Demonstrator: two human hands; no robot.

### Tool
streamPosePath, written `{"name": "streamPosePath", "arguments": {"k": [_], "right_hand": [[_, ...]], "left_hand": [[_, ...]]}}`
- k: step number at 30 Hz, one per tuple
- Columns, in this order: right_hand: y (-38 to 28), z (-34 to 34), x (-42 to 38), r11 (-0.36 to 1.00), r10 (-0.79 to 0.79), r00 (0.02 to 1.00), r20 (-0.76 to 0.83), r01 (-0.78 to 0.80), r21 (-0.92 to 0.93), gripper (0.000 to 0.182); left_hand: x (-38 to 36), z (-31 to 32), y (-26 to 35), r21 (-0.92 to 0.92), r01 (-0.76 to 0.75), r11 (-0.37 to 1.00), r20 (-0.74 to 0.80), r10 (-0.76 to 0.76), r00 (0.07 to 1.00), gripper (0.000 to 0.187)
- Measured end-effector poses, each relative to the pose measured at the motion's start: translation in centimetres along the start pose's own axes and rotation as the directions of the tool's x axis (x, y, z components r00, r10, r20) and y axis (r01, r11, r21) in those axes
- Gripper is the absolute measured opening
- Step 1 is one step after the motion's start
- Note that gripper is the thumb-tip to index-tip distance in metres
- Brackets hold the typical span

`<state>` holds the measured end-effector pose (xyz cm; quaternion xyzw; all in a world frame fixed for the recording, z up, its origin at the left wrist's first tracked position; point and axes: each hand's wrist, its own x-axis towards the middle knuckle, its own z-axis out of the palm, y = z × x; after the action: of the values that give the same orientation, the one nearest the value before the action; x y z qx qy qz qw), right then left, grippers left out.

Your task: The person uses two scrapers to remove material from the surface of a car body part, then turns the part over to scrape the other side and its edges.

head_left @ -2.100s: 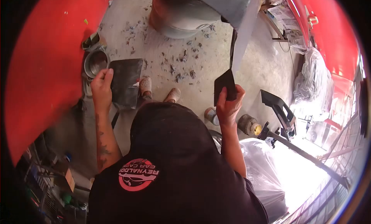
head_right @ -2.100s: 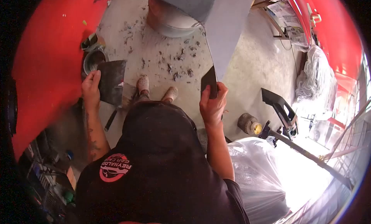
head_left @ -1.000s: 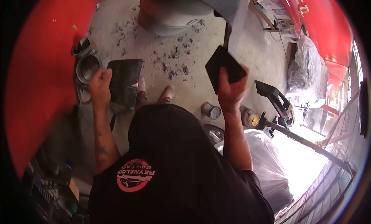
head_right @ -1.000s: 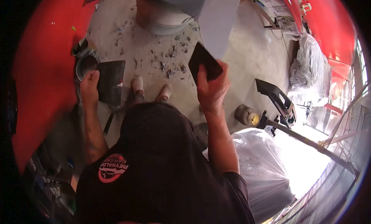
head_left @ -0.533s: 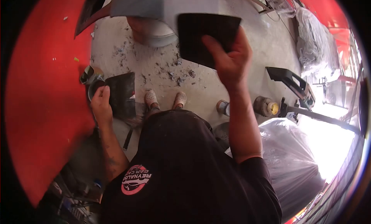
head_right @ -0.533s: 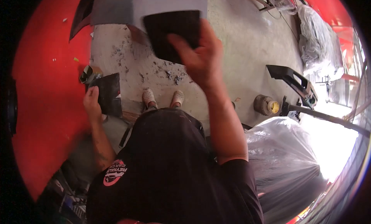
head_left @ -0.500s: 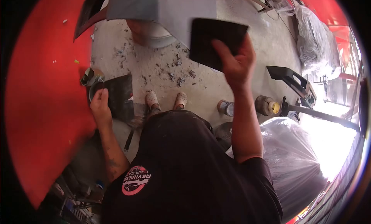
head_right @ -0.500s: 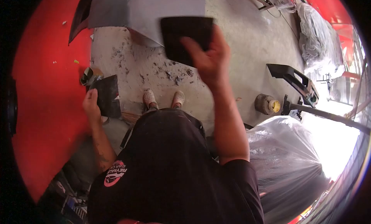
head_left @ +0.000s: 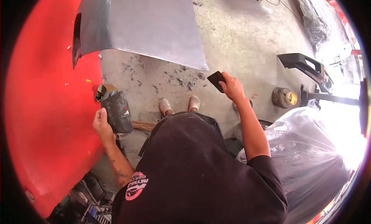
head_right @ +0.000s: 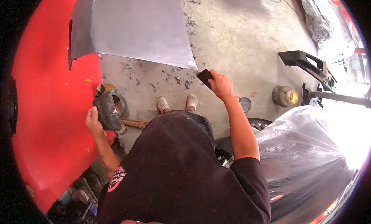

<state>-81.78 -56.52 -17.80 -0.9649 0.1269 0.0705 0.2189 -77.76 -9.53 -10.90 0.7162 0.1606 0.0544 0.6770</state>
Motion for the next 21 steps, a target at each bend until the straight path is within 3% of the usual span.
{"name": "streamPosePath", "arguments": {"k": [2,5,8,9,12,14,16,18,20,21], "right_hand": [[-0.9,0.8,0.5,0.983,-0.131,0.990,-0.044,0.135,0.121,0.022],[-5.6,-1.0,0.5,0.883,-0.084,0.991,-0.105,0.123,0.452,0.021],[-3.6,1.0,0.4,0.893,-0.138,0.977,-0.164,0.195,0.406,0.020],[-3.1,1.2,0.3,0.931,-0.138,0.967,-0.215,0.200,0.304,0.021],[-2.9,1.2,0.1,0.938,-0.093,0.984,-0.152,0.138,0.317,0.022],[-6.2,0.7,0.5,0.854,-0.101,0.974,-0.203,0.189,0.485,0.023],[-9.3,-0.6,0.7,0.755,-0.171,0.925,-0.340,0.345,0.557,0.024],[-7.9,0.4,0.9,0.777,-0.193,0.925,-0.326,0.347,0.526,0.023],[-4.9,2.2,0.7,0.901,-0.181,0.966,-0.185,0.238,0.362,0.024],[-4.6,1.8,0.2,0.892,-0.139,0.972,-0.189,0.206,0.402,0.023]], "left_hand": [[-0.7,0.5,0.4,0.002,0.026,1.000,0.005,-0.027,1.000,0.018],[-1.0,1.2,0.5,0.048,-0.001,0.999,0.000,0.001,1.000,0.019],[-1.7,1.1,0.9,0.047,-0.012,0.999,0.031,0.010,0.999,0.019],[-1.8,1.3,1.0,0.095,-0.015,0.995,0.028,0.013,1.000,0.019],[-1.7,1.7,1.1,0.138,-0.025,0.990,0.038,0.020,0.999,0.020],[-1.6,2.0,0.9,0.139,-0.025,0.990,0.056,0.017,0.998,0.020],[-1.5,2.5,0.9,0.088,-0.023,0.996,0.107,0.014,0.994,0.019],[-1.5,2.4,1.2,0.115,-0.034,0.993,0.104,0.022,0.994,0.019],[-1.2,2.4,1.3,0.125,-0.051,0.991,0.092,0.039,0.995,0.019],[-1.3,2.3,1.2,0.126,-0.036,0.991,0.079,0.027,0.997,0.019]]}}
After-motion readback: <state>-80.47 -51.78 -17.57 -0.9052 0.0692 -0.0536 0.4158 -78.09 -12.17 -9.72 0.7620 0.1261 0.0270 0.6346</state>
